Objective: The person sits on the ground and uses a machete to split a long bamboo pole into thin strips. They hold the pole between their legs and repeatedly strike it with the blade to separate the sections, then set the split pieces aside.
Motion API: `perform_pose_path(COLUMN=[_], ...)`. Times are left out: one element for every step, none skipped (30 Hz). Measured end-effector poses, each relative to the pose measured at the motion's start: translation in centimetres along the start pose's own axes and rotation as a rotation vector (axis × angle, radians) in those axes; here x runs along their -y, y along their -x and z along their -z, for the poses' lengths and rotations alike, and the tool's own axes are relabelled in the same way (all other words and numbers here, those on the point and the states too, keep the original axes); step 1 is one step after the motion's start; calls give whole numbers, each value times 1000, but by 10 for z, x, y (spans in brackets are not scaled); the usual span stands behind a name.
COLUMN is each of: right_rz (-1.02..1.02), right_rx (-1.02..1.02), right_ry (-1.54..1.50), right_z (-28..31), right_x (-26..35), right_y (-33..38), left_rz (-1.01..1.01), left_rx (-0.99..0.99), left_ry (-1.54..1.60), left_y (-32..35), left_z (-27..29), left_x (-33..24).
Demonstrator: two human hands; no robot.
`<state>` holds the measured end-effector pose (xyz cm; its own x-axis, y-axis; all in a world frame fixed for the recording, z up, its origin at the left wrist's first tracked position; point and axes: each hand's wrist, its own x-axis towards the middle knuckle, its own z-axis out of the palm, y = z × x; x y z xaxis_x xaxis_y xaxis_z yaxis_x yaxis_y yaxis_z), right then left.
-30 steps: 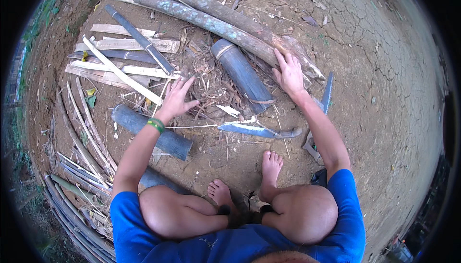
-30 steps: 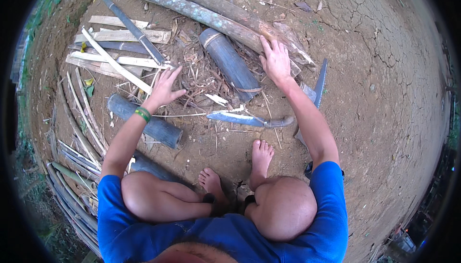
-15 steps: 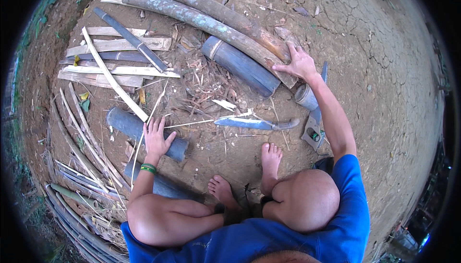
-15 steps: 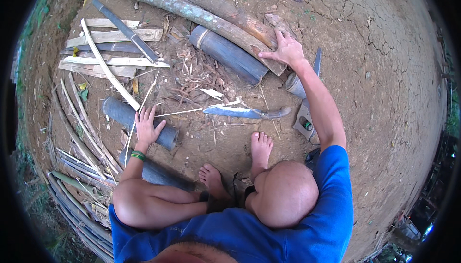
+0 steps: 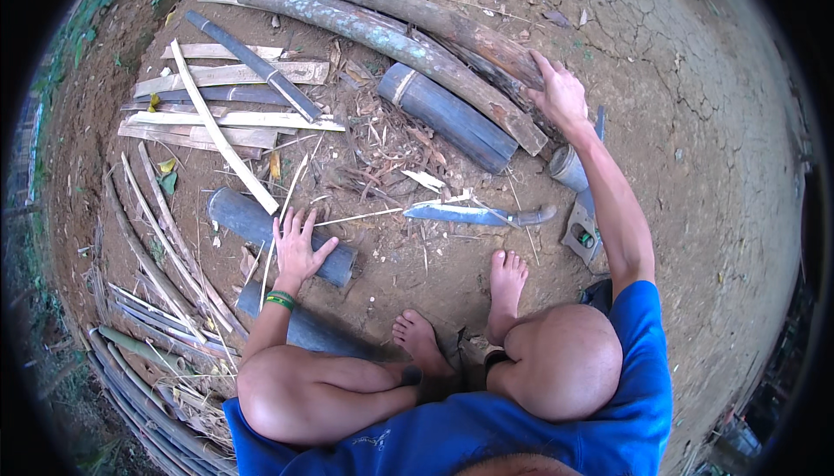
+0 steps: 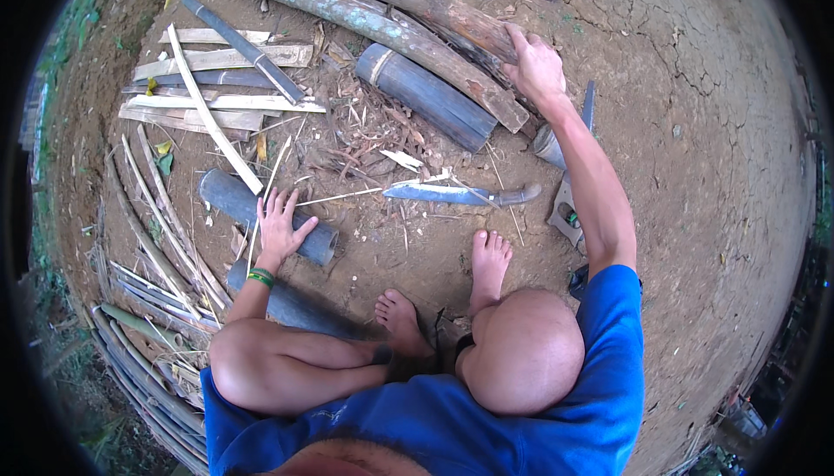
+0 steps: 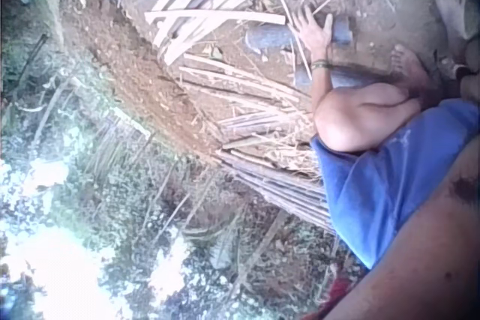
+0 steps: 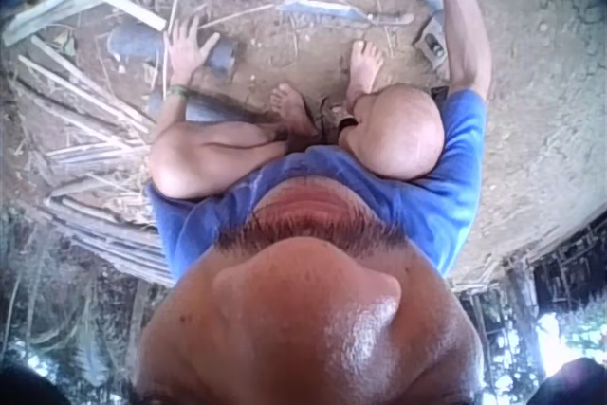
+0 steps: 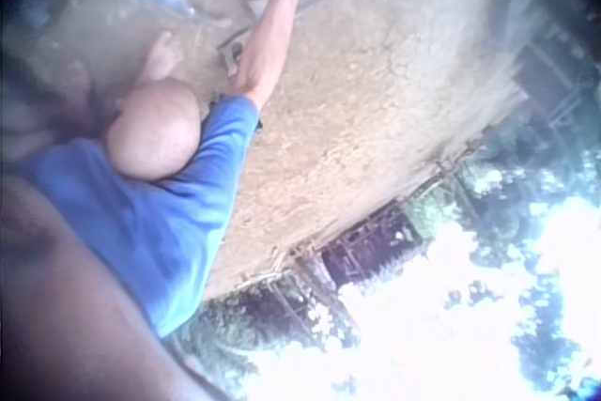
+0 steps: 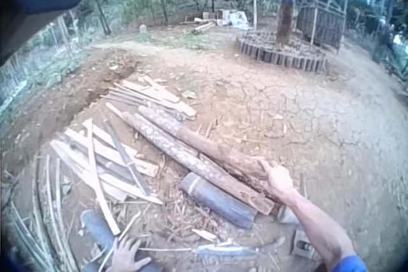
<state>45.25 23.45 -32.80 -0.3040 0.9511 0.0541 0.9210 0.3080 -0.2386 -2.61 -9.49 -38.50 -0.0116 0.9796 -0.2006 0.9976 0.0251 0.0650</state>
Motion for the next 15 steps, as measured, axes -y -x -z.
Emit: perform_pose_path(right_rz=[19, 34, 40, 8, 22, 29, 36, -20, 11, 42, 83, 169, 204, 228, 250], right_rx=[-25, -49, -79, -59, -62, -61, -61, 40, -112, -263, -416, -438, -367, -289, -212], right_ry=[-22, -36, -44, -13, -53, -89, -124, -151, -26, 99, 218, 122, 53, -6, -66], right_z=[-7, -15, -24, -34, -46, -53, -59, -56, -57, -58, -60, -63, -70, -82, -92], right_x=[6, 9, 3, -6, -13, -23, -31, -14, -4, 6, 21, 38, 46, 47, 45], right_y=[-4, -6, -8, -8, -10, -8, -8, -7, -2, 1, 3, 6, 8, 16, 23], left_rz=[9, 12, 2, -15, -9, -12, -27, -19, -31, -30, -22, -14, -18, -28, -39], left_rx=[10, 20, 26, 33, 38, 47, 41, 43, 43, 36, 32, 29, 22, 20, 19], left_ry=[-17, -26, -34, -12, -7, 2, 12, 9, 22, 47, 43, 38, 40, 48, 54], left_y=[2, 1, -4, -9, -7, -7, -7, 1, 2, 1, 4, 8, 7, 2, -5], left_z=[1, 2, 1, -1, 0, 0, 0, 2, 2, 3, 4, 5, 5, 3, 1], left_x=[2, 1, 0, -4, -1, 0, 1, 7, 6, 6, 8, 11, 9, 5, 1])
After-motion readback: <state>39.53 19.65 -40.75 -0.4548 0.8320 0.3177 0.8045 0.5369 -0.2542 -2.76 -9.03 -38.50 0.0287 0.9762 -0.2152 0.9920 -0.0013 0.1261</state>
